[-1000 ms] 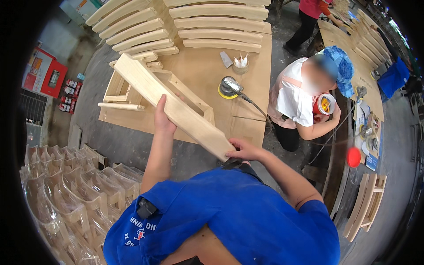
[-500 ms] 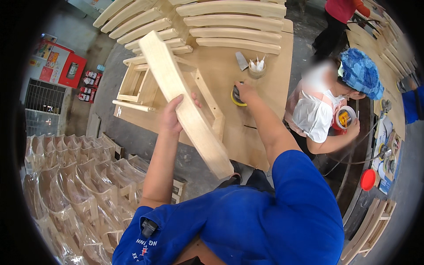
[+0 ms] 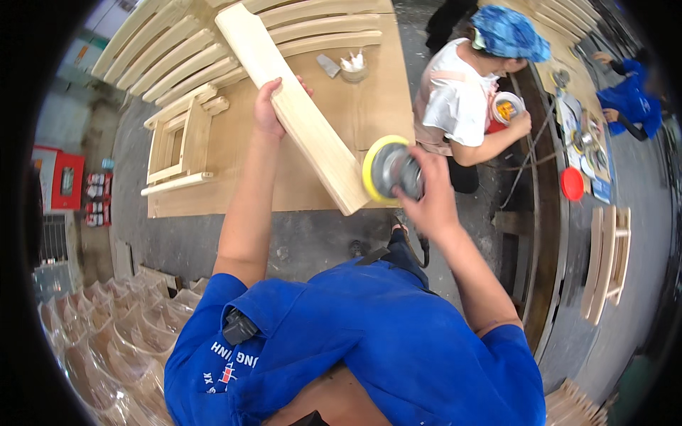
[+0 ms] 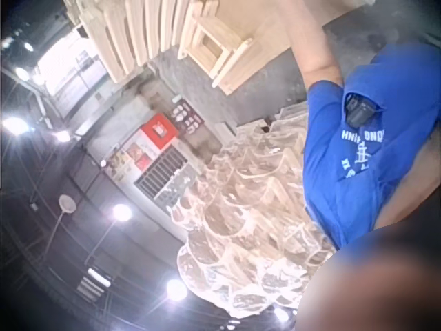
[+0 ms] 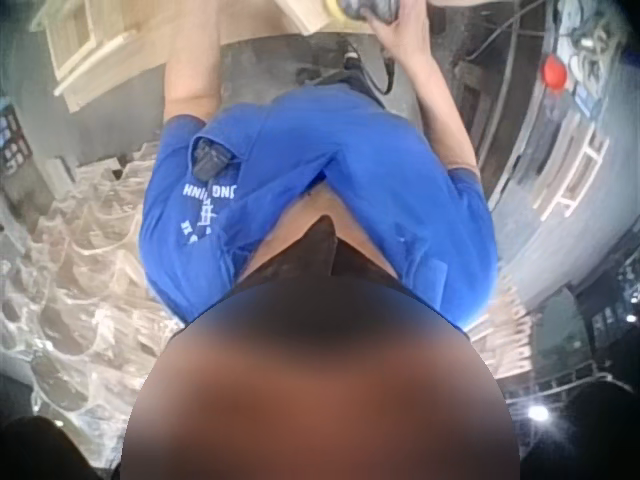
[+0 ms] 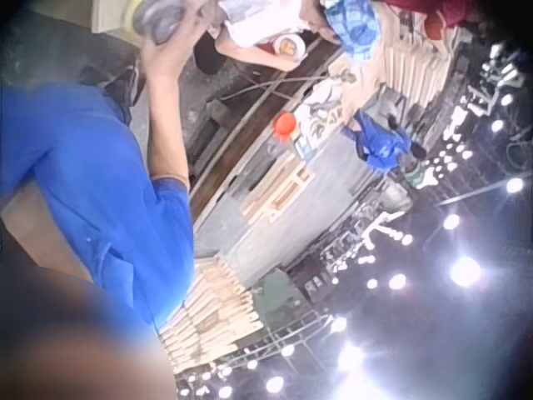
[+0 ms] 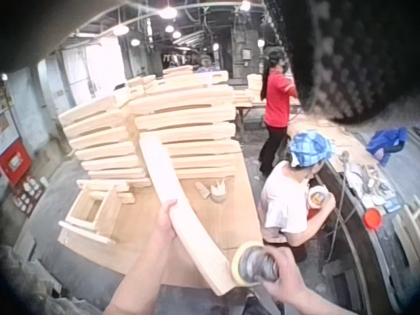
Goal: The person assembles a wooden chair frame by inserting legs into a seat frame, applying glue to joints, and smoothing surfaces with a power sander. They handle multiple chair components, including legs and seat frames, and use a glue bottle and sander during the process.
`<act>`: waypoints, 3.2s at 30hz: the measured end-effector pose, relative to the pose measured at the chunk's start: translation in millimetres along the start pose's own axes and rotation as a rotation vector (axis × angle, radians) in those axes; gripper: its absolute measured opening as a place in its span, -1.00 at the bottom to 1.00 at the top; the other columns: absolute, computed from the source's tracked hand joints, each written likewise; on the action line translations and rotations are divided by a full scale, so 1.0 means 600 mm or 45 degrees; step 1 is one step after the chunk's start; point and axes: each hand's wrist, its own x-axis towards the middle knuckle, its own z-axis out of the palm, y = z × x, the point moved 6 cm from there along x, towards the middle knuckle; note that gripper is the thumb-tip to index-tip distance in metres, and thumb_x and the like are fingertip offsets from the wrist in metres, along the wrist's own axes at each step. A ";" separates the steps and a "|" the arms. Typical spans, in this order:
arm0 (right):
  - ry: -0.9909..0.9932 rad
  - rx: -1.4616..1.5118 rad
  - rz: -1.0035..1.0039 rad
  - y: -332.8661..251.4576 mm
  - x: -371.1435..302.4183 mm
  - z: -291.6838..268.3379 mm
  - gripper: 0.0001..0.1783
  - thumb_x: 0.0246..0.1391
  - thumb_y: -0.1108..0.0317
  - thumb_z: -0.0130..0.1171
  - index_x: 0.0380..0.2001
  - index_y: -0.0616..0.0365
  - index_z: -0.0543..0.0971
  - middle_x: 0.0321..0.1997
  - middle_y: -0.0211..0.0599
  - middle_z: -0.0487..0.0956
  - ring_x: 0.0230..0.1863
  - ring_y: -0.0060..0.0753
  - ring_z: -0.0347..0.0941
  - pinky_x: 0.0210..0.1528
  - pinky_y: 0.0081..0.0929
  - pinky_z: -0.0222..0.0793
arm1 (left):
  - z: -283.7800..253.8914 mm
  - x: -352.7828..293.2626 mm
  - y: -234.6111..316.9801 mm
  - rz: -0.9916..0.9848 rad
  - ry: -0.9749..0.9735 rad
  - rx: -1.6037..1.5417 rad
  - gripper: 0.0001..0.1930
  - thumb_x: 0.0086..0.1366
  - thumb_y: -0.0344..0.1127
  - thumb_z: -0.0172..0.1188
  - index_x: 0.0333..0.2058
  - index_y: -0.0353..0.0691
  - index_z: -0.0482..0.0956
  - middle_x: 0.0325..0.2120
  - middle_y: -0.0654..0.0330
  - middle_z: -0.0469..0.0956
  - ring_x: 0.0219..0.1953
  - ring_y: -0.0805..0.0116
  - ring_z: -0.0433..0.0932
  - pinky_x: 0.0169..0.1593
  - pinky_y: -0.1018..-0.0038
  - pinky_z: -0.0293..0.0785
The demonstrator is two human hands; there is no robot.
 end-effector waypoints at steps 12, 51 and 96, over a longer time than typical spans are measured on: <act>-0.322 -0.073 0.026 -0.113 -0.104 0.096 -0.15 -0.25 0.54 0.28 0.21 -0.21 0.33 0.16 0.15 0.22 -0.07 0.22 0.46 -0.06 -0.13 0.47 | 0.003 -0.019 -0.059 -0.142 -0.315 -0.045 -0.51 0.27 0.01 -0.02 -0.12 -0.38 0.44 -0.34 0.01 0.54 -0.26 0.16 0.57 -0.11 0.25 0.53; 0.111 -0.190 -0.287 -0.381 0.225 0.114 -0.21 -0.15 0.50 0.26 0.21 -0.03 0.23 0.01 0.19 0.25 -0.29 0.28 0.50 -0.24 -0.04 0.49 | -0.012 -0.206 -0.090 -0.037 -0.242 -0.370 -0.18 0.24 0.50 -0.28 0.22 -0.01 0.25 0.03 0.17 0.47 -0.04 0.18 0.54 -0.03 0.24 0.56; -0.273 -0.158 0.683 0.260 0.085 0.294 -0.12 -0.28 0.50 0.29 0.21 -0.06 0.22 0.14 0.23 0.22 -0.02 0.33 0.42 0.03 -0.08 0.43 | -0.072 -0.278 0.140 0.981 0.623 1.120 -0.14 0.13 -0.28 0.31 0.32 -0.28 0.01 0.17 -0.10 0.30 0.20 0.09 0.32 0.25 0.30 0.21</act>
